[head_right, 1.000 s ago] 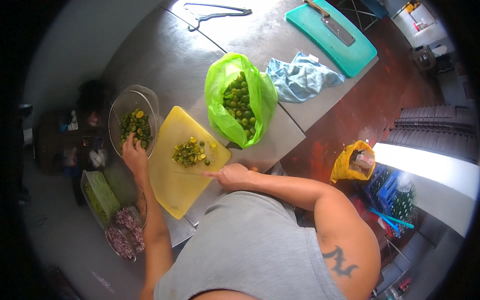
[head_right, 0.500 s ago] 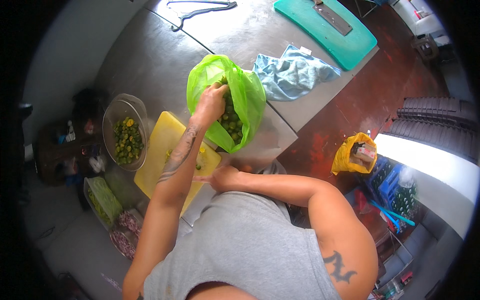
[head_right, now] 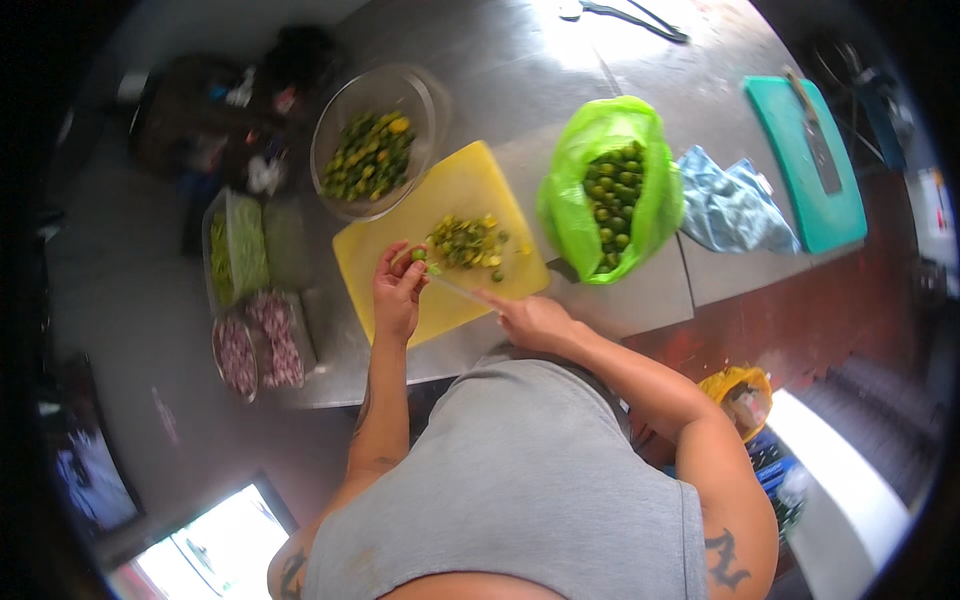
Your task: The person repeatedly picks small green vegetables from a green plastic bag and chops them on a yellow cutting board using a knife. The chopped pieces accumulate on the board and are later transferred into a metal bowl.
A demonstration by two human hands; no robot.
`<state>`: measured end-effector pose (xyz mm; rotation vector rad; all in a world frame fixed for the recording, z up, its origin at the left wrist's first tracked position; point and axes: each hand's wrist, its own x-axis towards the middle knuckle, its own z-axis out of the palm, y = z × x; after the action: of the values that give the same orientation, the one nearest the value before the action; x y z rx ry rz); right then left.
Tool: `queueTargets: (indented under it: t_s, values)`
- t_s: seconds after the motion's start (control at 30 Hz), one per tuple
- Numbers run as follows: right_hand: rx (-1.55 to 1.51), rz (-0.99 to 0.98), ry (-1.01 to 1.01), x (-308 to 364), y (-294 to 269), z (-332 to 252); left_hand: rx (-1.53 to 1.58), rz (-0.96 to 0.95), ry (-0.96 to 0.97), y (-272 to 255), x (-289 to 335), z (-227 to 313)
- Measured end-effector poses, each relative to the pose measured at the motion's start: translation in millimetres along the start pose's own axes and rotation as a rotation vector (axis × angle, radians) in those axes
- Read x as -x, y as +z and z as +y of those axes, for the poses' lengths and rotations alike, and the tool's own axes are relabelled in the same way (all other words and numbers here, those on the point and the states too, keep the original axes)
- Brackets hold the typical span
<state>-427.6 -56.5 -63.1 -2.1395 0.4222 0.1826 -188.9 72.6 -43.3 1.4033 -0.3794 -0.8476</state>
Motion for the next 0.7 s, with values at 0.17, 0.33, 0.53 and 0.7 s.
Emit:
queueTargets:
  t_s: [0.17, 0.33, 0.53, 0.7]
  values:
    - [-0.004, 0.039, -0.006, -12, 12, -4, -0.264, 0.234, 0.047, -48, 42, -58]
    - [0.077, 0.123, -0.112, -5, 17, -18, -0.776, 0.256, 0.405, -57, 52, -73]
    - [0.092, 0.007, -0.066, 9, 11, -40, -0.680, 0.272, 0.418, -59, 59, -68]
    - [0.109, -0.018, -0.045, 13, 4, -51, -0.684, 0.239, 0.389, -64, 60, -66]
